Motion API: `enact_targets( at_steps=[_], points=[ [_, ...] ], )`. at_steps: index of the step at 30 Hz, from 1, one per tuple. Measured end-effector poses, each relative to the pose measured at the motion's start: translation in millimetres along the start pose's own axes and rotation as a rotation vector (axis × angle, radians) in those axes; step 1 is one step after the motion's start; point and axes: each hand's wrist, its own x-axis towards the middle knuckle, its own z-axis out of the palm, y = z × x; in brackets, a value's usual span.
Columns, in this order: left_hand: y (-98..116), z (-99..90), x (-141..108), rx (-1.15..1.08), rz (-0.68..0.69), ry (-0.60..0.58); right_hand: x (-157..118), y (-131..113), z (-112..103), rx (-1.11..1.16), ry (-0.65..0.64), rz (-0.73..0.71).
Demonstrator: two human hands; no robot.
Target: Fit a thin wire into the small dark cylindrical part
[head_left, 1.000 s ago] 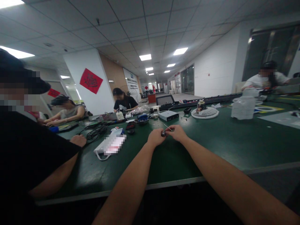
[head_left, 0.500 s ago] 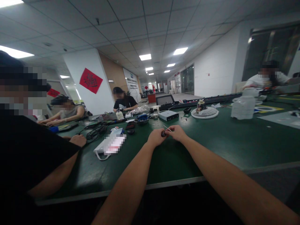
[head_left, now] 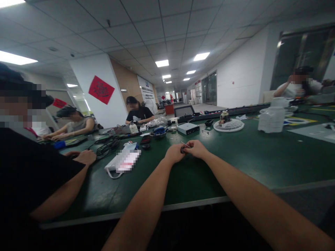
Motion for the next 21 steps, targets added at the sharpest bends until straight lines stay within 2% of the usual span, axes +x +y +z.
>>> enact_targets(
  at_steps=[6, 11, 15, 21],
  points=[
    [-0.2, 2.0, 1.9, 0.027, -0.076, 0.002, 1.1, 0.4, 3.9, -0.067, 0.027, -0.018],
    [-5.1, 4.6, 2.8, 0.075, -0.245, 0.059, -0.3, -5.7, 1.6, -0.156, 0.097, -0.024],
    [-10.2, 5.2, 2.4, 0.100, -0.346, 0.102, -1.0, -6.6, -2.5, -0.225, 0.084, -0.048],
    [-8.2, 4.3, 1.8, 0.082, -0.294, 0.108, -3.1, -7.2, -1.9, -0.271, 0.023, -0.093]
  ],
)
